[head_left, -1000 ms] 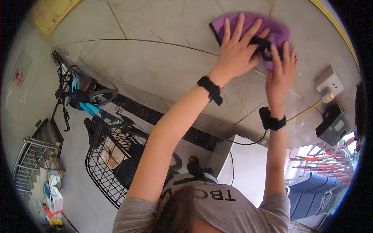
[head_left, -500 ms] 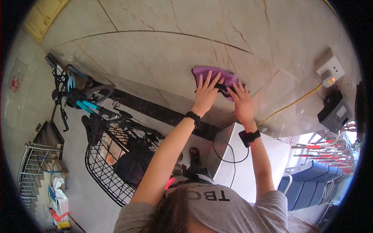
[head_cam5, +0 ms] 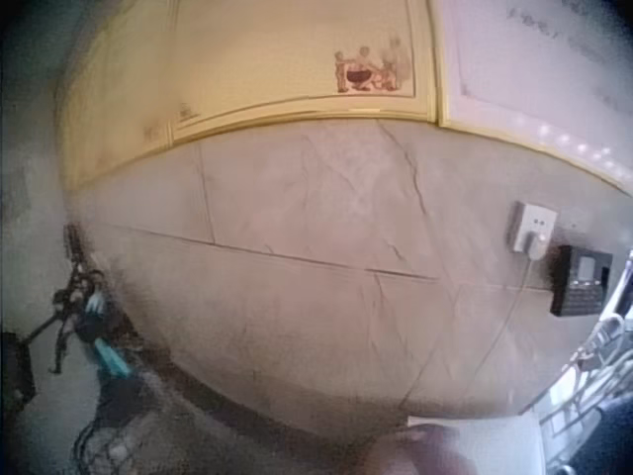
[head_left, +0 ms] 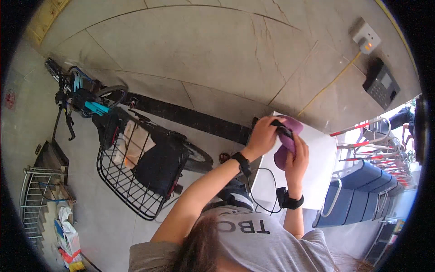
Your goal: Wiping down a white table and then a row of blue waiting chairs using a purple cloth.
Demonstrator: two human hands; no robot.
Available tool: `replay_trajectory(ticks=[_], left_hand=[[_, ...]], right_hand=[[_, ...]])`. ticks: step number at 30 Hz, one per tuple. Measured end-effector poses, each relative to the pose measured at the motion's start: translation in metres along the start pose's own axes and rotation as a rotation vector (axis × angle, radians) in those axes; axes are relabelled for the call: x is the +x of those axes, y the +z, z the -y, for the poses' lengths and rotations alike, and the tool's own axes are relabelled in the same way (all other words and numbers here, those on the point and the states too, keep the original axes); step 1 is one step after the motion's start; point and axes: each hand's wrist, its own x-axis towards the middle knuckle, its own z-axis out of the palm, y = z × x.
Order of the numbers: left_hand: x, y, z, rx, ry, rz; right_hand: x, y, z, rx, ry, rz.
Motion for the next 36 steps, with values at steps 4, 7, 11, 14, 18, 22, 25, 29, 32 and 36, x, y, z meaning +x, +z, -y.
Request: replay_trajectory(ticks=[4,7,11,14,18,22,25,29,32,36], left_hand=[[-0.031,-0.003,-0.078,-0.128,-0.099,-0.026],[-0.056,-0.015,-0.111,-0.168,-0.001,-0.069],[-0.099,-0.019,-0.121,-0.167,0.033,-0.147],[-0.13,-0.016,-0.109,-0.054,0.045,-0.123],[-0.181,-0.004,-0.089,0.083,0.062,-0.012],[-0.215,0.001,-0.074,0.215,0.045,0.201],[-0.223,-0.003,-0.07,0.097,0.002,0.3],[-0.217,-0.006,-0.066,0.072,-0.008,0.298],[-0.2,-0.014,-0.08,0.13,0.187,0.212],[-0.201,-0.003,-0.073,0.079,0.434,0.027]], right_hand=[[-0.039,-0.029,0.026,0.065,0.04,-0.211],[-0.061,-0.043,0.047,0.049,-0.003,-0.369],[-0.091,-0.05,0.068,-0.05,-0.067,-0.336],[-0.124,-0.046,0.056,-0.202,-0.008,-0.27],[-0.17,-0.048,0.033,-0.343,0.105,-0.036],[-0.198,-0.043,0.005,-0.44,0.091,0.062],[-0.19,-0.045,0.004,-0.476,0.104,0.091],[-0.181,-0.052,0.01,-0.52,0.028,0.06],[-0.18,-0.062,0.009,-0.56,-0.01,-0.029],[-0.195,-0.057,-0.022,-0.559,-0.112,-0.195]])
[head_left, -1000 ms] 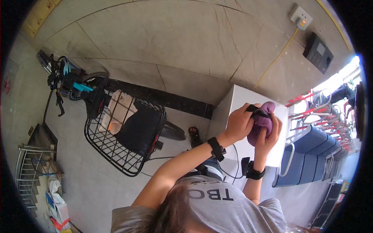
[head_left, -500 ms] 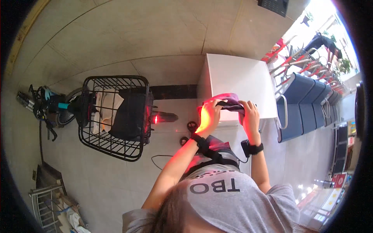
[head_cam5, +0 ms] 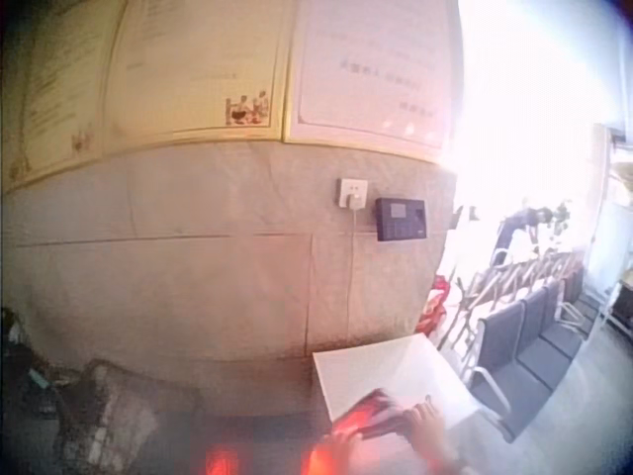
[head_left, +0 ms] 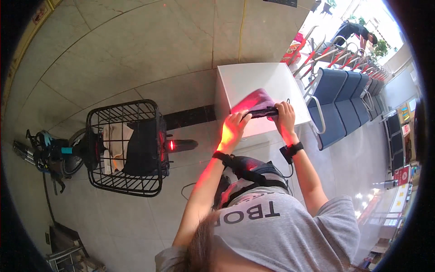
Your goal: Wiping down a white table and then a row of blue waiting chairs using a purple cloth.
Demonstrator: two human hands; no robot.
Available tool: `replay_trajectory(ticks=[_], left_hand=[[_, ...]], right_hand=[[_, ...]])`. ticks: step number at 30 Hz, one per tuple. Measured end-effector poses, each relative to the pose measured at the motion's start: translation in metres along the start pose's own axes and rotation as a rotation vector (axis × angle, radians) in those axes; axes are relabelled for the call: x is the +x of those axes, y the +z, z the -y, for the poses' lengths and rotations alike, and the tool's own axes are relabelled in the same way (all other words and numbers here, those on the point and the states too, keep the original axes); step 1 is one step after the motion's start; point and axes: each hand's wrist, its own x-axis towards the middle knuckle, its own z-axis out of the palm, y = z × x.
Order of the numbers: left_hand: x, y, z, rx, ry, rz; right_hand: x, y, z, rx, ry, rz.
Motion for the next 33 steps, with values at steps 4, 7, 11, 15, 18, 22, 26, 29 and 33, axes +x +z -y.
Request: replay_trajectory(ticks=[4,7,11,15,18,22,26,29,33], left_hand=[[-0.037,0.028,0.006,0.019,-0.309,0.533],[-0.1,0.049,0.022,0.048,-0.362,0.825],[-0.154,0.06,0.026,-0.046,-0.482,0.729],[-0.155,0.068,0.019,-0.08,-0.578,0.568],[-0.124,0.07,0.005,-0.001,-0.515,0.479],[-0.073,0.09,0.001,0.142,-0.485,0.366],[-0.011,0.111,-0.006,0.27,-0.382,0.189],[0.022,0.126,-0.019,0.313,-0.306,0.199],[0.005,0.157,-0.024,0.258,-0.266,0.287]], right_hand=[[-0.057,0.053,-0.034,-0.129,0.001,0.296],[-0.144,0.106,-0.067,-0.391,-0.353,0.426],[-0.179,0.12,-0.048,-0.055,0.121,0.745],[-0.164,0.114,-0.055,-0.112,0.095,0.751],[-0.145,0.104,-0.072,-0.064,0.093,0.606],[-0.1,0.083,-0.095,0.006,0.098,0.386],[-0.058,0.062,-0.126,0.237,0.258,0.202],[-0.038,0.051,-0.162,0.288,0.226,0.104],[-0.043,0.054,-0.204,0.255,0.125,0.174]])
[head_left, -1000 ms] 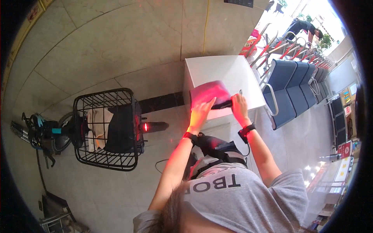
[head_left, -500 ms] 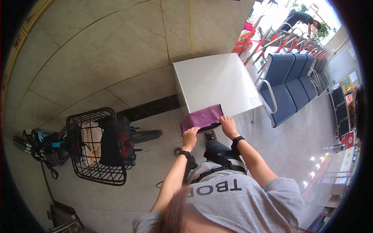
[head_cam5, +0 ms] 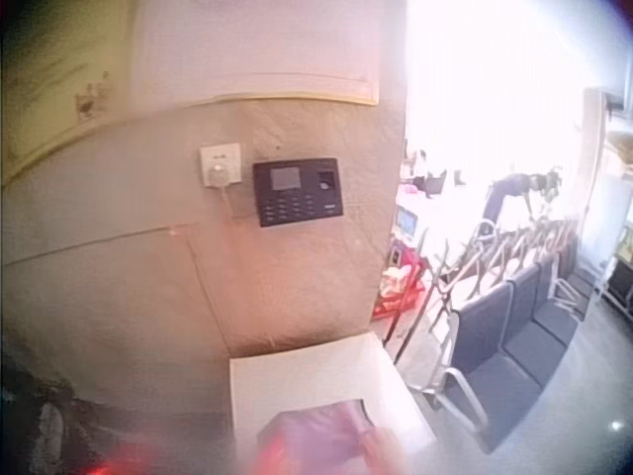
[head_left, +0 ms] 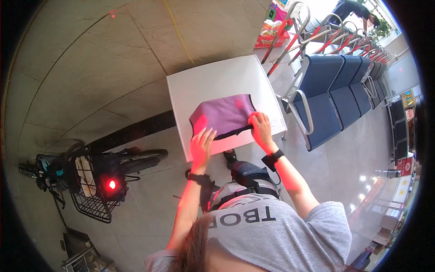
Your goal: Wiping down a white table and then a row of blue waiting chairs using a purple cloth.
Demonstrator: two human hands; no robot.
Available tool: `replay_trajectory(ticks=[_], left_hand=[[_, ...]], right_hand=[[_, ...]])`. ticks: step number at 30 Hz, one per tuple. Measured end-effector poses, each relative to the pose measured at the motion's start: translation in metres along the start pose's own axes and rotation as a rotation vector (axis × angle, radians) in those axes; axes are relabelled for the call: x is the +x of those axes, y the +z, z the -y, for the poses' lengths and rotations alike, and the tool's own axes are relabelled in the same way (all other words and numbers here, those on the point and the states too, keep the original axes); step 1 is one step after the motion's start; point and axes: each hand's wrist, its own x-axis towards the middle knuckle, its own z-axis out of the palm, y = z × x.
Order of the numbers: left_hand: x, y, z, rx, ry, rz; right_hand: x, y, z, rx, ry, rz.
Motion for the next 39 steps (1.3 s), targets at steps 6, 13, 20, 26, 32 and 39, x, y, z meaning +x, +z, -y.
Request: replay_trajectory(ticks=[6,13,20,26,32,39], left_hand=[[-0.086,0.058,0.015,0.117,-0.184,0.635],[-0.07,0.079,0.0,0.196,-0.313,0.574],[-0.029,0.101,0.016,0.257,-0.45,0.574],[-0.005,0.095,0.06,0.25,-0.451,0.406],[-0.011,0.087,0.069,0.276,-0.439,0.427],[-0.061,0.057,0.024,0.295,-0.647,0.754]], right_hand=[[-0.094,0.062,-0.057,-0.089,-0.068,0.574],[-0.088,0.075,-0.037,-0.035,-0.149,0.643],[-0.066,0.094,-0.024,0.017,-0.016,0.678],[0.0,0.127,-0.007,-0.028,-0.026,0.679],[0.017,0.137,0.013,-0.056,0.026,0.798],[-0.021,0.105,0.032,-0.051,-0.163,0.978]])
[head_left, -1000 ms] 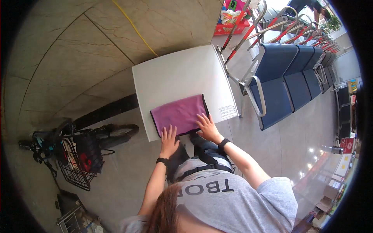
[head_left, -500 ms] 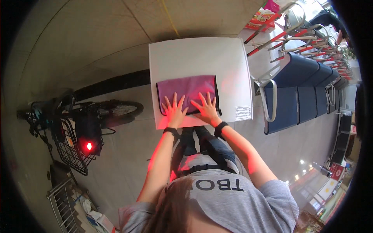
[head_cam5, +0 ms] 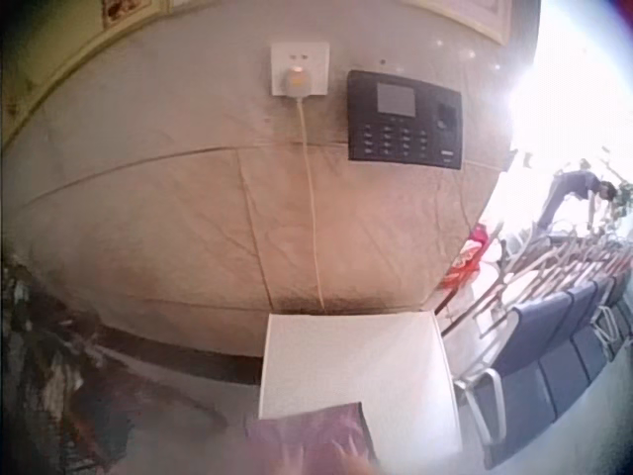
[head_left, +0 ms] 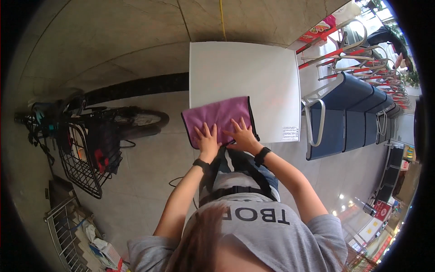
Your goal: Wiping down a white table and then a row of blue waiting chairs using a purple cloth.
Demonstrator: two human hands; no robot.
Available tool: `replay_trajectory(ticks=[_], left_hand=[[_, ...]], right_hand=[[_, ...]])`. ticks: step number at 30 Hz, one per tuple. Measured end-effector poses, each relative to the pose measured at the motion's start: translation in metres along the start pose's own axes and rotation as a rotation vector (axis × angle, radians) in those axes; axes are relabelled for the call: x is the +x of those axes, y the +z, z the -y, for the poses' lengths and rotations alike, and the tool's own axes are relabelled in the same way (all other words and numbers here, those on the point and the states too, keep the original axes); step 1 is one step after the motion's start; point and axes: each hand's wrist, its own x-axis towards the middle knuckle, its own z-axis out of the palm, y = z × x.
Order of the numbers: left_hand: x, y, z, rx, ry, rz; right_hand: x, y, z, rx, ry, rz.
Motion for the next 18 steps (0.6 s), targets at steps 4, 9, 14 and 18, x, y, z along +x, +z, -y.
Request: replay_trajectory(ticks=[4,9,14,18], left_hand=[[-0.011,-0.012,-0.012,0.026,-0.035,0.131],[0.013,-0.007,0.006,-0.018,0.063,-0.089],[0.043,-0.025,0.021,-0.096,0.121,-0.097],[0.094,-0.045,0.035,-0.059,0.208,-0.161]], right_hand=[[-0.017,0.006,0.006,-0.064,-0.049,0.098],[0.011,0.025,0.029,-0.092,-0.073,-0.073],[0.039,0.025,0.026,-0.085,0.0,-0.14],[0.075,-0.002,0.013,-0.001,0.02,-0.169]])
